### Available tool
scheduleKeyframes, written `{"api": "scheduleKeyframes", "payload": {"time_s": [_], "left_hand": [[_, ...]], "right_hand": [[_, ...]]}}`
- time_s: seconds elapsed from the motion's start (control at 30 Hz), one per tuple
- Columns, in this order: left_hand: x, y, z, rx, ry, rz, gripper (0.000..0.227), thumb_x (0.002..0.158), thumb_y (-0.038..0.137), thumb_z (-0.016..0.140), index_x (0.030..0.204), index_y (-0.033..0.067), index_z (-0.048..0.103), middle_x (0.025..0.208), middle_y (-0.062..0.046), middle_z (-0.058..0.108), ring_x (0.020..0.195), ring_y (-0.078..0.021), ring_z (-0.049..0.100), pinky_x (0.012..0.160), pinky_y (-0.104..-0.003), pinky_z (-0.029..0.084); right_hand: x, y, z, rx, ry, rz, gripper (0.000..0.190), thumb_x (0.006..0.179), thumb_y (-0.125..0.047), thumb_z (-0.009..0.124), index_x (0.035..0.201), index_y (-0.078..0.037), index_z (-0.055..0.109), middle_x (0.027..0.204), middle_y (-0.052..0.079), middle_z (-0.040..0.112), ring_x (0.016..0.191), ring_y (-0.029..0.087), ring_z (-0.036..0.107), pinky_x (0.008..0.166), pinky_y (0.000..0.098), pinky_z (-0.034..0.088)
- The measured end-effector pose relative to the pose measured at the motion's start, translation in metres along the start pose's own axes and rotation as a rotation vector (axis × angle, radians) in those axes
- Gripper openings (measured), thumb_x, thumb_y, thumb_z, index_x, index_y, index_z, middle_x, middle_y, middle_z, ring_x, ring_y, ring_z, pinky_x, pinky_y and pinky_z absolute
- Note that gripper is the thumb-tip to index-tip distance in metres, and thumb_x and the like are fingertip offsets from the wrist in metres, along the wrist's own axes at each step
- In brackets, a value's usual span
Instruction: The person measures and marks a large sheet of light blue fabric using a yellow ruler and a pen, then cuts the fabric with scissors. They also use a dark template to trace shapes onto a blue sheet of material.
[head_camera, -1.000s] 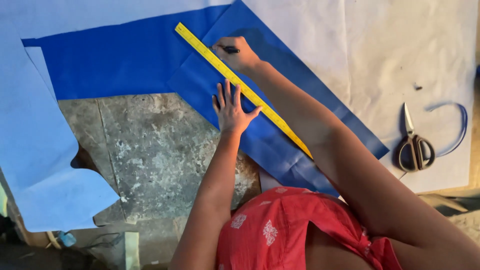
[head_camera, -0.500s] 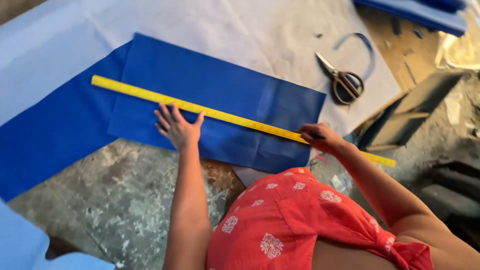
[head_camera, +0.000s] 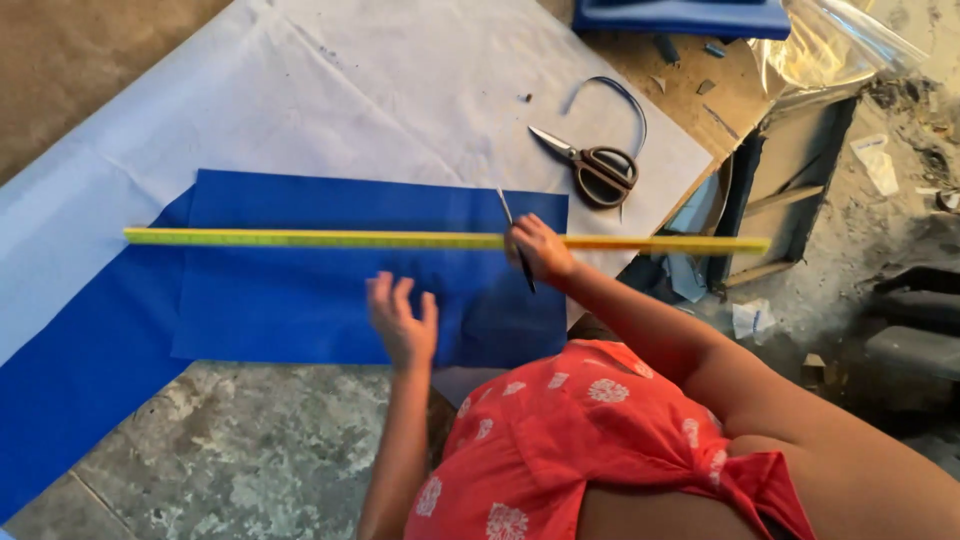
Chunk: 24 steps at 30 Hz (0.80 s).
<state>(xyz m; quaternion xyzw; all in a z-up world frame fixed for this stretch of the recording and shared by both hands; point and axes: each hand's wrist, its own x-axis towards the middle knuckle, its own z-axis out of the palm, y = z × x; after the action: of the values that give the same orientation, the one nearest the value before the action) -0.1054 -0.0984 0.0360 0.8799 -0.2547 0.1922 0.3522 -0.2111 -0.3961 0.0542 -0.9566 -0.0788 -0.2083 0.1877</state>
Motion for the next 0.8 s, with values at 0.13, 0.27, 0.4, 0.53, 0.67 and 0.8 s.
{"api": "scheduleKeyframes", "payload": {"time_s": [0.13,0.27,0.4,0.53,0.67,0.8], "left_hand": [[-0.026,0.081,0.04,-0.222,-0.283,0.16,0.04,0.083,0.026,0.08,0.118,0.0134,0.067,0.145,-0.016,0.054,0.136,-0.0429,0.053,0.104,-0.056,0.047],[-0.033,0.135,0.092,-0.119,-0.55,0.17,0.062,0.079,0.039,0.083,0.132,0.0154,0.06,0.149,-0.016,0.049,0.139,-0.0411,0.05,0.102,-0.055,0.048],[-0.024,0.194,0.133,0.061,-0.608,0.017,0.078,0.071,0.045,0.088,0.137,0.0174,0.057,0.153,-0.017,0.043,0.144,-0.0419,0.043,0.108,-0.06,0.04],[-0.016,0.235,0.161,0.267,-0.622,-0.287,0.08,0.067,0.031,0.077,0.143,0.0194,0.055,0.161,-0.016,0.037,0.152,-0.0429,0.031,0.106,-0.07,0.037],[-0.005,0.251,0.155,0.25,-0.787,-0.488,0.083,0.075,0.025,0.074,0.151,0.0188,0.044,0.168,-0.015,0.022,0.157,-0.0419,0.014,0.112,-0.076,0.025],[0.004,0.26,0.153,0.272,-0.838,-0.501,0.08,0.08,0.029,0.076,0.152,0.0187,0.042,0.169,-0.015,0.018,0.158,-0.0424,0.011,0.113,-0.074,0.025]], "right_hand": [[0.053,0.075,-0.024,0.012,0.082,0.0,0.013,0.095,-0.021,0.07,0.096,-0.011,0.061,0.087,0.009,0.061,0.078,0.033,0.062,0.072,0.0417,0.053],[0.064,0.196,-0.04,0.082,0.155,-0.008,0.01,0.101,-0.018,0.066,0.096,-0.011,0.059,0.083,0.009,0.065,0.082,0.035,0.066,0.074,0.0424,0.054],[0.061,0.325,-0.12,-0.081,0.258,-0.145,0.002,0.102,-0.001,0.059,0.103,0.0,0.061,0.092,0.02,0.066,0.089,0.041,0.068,0.081,0.0484,0.055],[0.038,0.436,-0.173,-0.454,-0.069,0.26,0.097,0.072,-0.019,0.088,0.153,0.006,0.039,0.155,0.041,0.033,0.141,0.059,0.027,0.113,0.07,0.026],[0.047,0.474,-0.207,-0.426,-0.284,0.434,0.095,0.081,0.01,0.064,0.163,0.004,0.018,0.166,0.036,0.014,0.148,0.059,0.003,0.118,0.0767,0.007],[0.053,0.54,-0.202,-0.516,-0.291,0.436,0.096,0.081,-0.002,0.077,0.161,0.003,0.026,0.161,0.036,0.025,0.142,0.062,0.027,0.112,0.0752,0.023]]}}
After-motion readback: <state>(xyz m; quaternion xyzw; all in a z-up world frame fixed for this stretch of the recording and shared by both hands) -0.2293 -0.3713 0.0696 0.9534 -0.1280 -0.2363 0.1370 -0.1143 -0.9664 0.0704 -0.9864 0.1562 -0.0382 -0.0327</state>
